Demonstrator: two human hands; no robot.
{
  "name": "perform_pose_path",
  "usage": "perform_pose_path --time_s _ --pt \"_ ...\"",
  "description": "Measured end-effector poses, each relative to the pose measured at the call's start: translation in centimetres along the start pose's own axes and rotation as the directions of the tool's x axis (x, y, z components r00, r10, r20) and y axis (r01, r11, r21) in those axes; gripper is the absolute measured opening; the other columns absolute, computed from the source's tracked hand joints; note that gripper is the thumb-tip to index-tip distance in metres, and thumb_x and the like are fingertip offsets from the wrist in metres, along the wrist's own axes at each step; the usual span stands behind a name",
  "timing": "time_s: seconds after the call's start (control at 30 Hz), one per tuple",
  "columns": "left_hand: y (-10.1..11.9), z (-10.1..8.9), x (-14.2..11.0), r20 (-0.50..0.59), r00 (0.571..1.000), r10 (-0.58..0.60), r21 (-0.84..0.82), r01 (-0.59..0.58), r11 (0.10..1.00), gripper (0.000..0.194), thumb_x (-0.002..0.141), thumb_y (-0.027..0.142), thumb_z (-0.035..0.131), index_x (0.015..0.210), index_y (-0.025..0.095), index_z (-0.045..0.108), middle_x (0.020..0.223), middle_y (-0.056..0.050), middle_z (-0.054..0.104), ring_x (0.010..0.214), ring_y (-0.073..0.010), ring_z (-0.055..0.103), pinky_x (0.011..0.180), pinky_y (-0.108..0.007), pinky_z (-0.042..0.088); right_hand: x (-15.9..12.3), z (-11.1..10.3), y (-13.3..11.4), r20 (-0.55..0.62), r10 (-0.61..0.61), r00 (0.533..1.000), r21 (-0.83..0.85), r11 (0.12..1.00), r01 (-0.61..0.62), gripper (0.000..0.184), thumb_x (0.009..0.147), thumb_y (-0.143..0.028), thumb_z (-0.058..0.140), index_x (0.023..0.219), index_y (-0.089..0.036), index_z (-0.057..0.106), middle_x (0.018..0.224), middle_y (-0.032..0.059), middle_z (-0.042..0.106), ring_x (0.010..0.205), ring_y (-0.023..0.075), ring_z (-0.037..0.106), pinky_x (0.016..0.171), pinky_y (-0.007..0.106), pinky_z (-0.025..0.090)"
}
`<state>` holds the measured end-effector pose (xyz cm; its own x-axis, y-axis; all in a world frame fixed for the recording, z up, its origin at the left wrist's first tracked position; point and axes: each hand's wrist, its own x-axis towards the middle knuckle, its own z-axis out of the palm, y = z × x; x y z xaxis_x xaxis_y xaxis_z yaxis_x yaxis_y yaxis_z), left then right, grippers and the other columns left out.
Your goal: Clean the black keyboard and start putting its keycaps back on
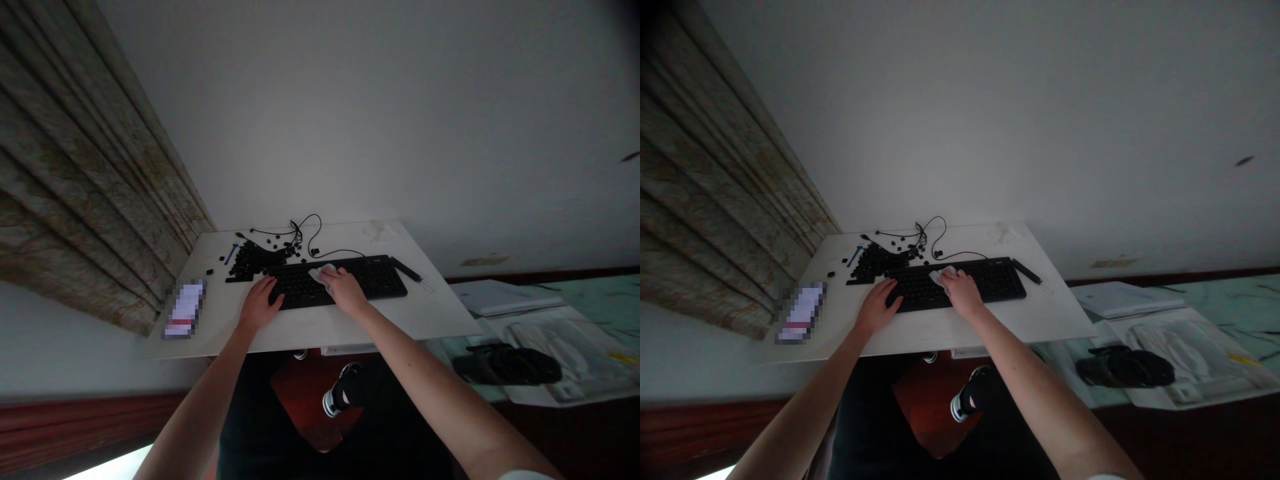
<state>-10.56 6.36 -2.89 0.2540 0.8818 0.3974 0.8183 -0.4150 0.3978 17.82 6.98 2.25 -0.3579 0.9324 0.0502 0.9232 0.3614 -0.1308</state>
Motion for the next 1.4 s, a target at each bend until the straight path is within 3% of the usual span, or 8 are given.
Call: perform_pose_path --time_s 0.1,0.17,0.4,0.5,0.77,1.03,1.17,1.4 --pt "-0.2 -0.1 -0.1 0.005 1.0 -0.001 -0.015 0.001 1.0 0.043 0.093 0.04 0.054 0.131 0.02 0.06 0.137 -0.01 0.06 0.131 -0.0278 0.053 0.114 -0.049 0.044 0.4 0.1 -1.5 0.016 -0.007 1.0 0.011 1.0 0.007 0.048 0.094 -0.011 0.044 0.136 -0.028 0.06 0.145 0.0041 0.056 0.109 0.0272 0.055 0.088 0.04 0.045" --pt "-0.3 -0.2 -0.1 0.016 1.0 0.002 -0.025 -0.002 1.0 0.043 0.093 0.04 0.053 0.131 0.019 0.061 0.137 -0.011 0.06 0.131 -0.0279 0.053 0.114 -0.049 0.044 0.0 0.1 -1.0 0.015 0.007 1.0 -0.01 1.0 -0.007 0.049 0.092 -0.01 0.045 0.134 -0.028 0.062 0.143 0.0027 0.058 0.109 0.0272 0.055 0.088 0.039 0.045" --pt "0.1 0.1 0.0 0.003 1.0 -0.002 -0.015 0.002 1.0 0.044 0.093 0.04 0.054 0.131 0.018 0.06 0.139 -0.011 0.059 0.133 -0.0278 0.051 0.115 -0.048 0.043 -3.5 -0.6 6.7 -0.005 0.106 0.994 -0.123 0.987 -0.106 0.054 0.084 -0.005 0.048 0.132 -0.023 0.065 0.138 0.0039 0.062 0.106 0.0277 0.057 0.085 0.037 0.045" --pt "0.3 0.2 0.0 -0.007 1.0 0.0 -0.005 0.0 1.0 0.045 0.093 0.04 0.056 0.131 0.018 0.06 0.139 -0.012 0.058 0.133 -0.0285 0.051 0.115 -0.047 0.043 -3.9 -0.7 8.2 -0.01 0.138 0.99 -0.136 0.981 -0.138 0.055 0.08 -0.003 0.05 0.128 -0.023 0.068 0.132 0.0042 0.066 0.101 0.0267 0.06 0.086 0.036 0.045" --pt "0.0 -0.1 -0.3 0.01 1.0 0.003 -0.021 -0.003 1.0 0.044 0.094 0.04 0.054 0.132 0.019 0.06 0.137 -0.011 0.06 0.132 -0.0277 0.052 0.114 -0.048 0.043 -3.3 0.7 3.9 -0.072 0.118 0.99 -0.031 0.992 -0.12 0.061 0.084 -0.001 0.043 0.14 -0.02 0.057 0.147 0.0032 0.054 0.108 0.0242 0.058 0.092 0.036 0.047" --pt "0.2 0.1 -0.1 0.0 1.0 -0.008 -0.019 0.008 1.0 0.045 0.093 0.041 0.055 0.132 0.019 0.059 0.139 -0.011 0.058 0.133 -0.0285 0.051 0.114 -0.048 0.043 -4.4 -0.8 7.0 -0.007 0.125 0.992 -0.025 0.992 -0.125 0.056 0.084 -0.001 0.043 0.129 -0.022 0.067 0.132 0.0026 0.067 0.104 0.0255 0.061 0.091 0.036 0.047" --pt "0.2 0.0 -0.1 0.007 1.0 -0.001 -0.02 0.001 1.0 0.045 0.093 0.04 0.056 0.132 0.019 0.059 0.139 -0.012 0.058 0.133 -0.0287 0.051 0.114 -0.049 0.043 -3.1 -0.5 6.1 -0.087 0.154 0.984 0.022 0.988 -0.152 0.059 0.085 -0.002 0.043 0.137 -0.023 0.061 0.141 0.0012 0.06 0.109 0.0238 0.059 0.096 0.035 0.046" --pt "-0.1 0.1 -0.3 0.008 1.0 -0.001 -0.016 0.001 1.0 0.044 0.093 0.041 0.055 0.133 0.02 0.059 0.139 -0.01 0.058 0.132 -0.0273 0.052 0.114 -0.048 0.043 -3.9 0.1 5.8 -0.007 0.179 0.984 -0.056 0.982 -0.179 0.057 0.083 -0.003 0.047 0.134 -0.021 0.063 0.14 0.0046 0.061 0.107 0.0278 0.059 0.091 0.038 0.047"
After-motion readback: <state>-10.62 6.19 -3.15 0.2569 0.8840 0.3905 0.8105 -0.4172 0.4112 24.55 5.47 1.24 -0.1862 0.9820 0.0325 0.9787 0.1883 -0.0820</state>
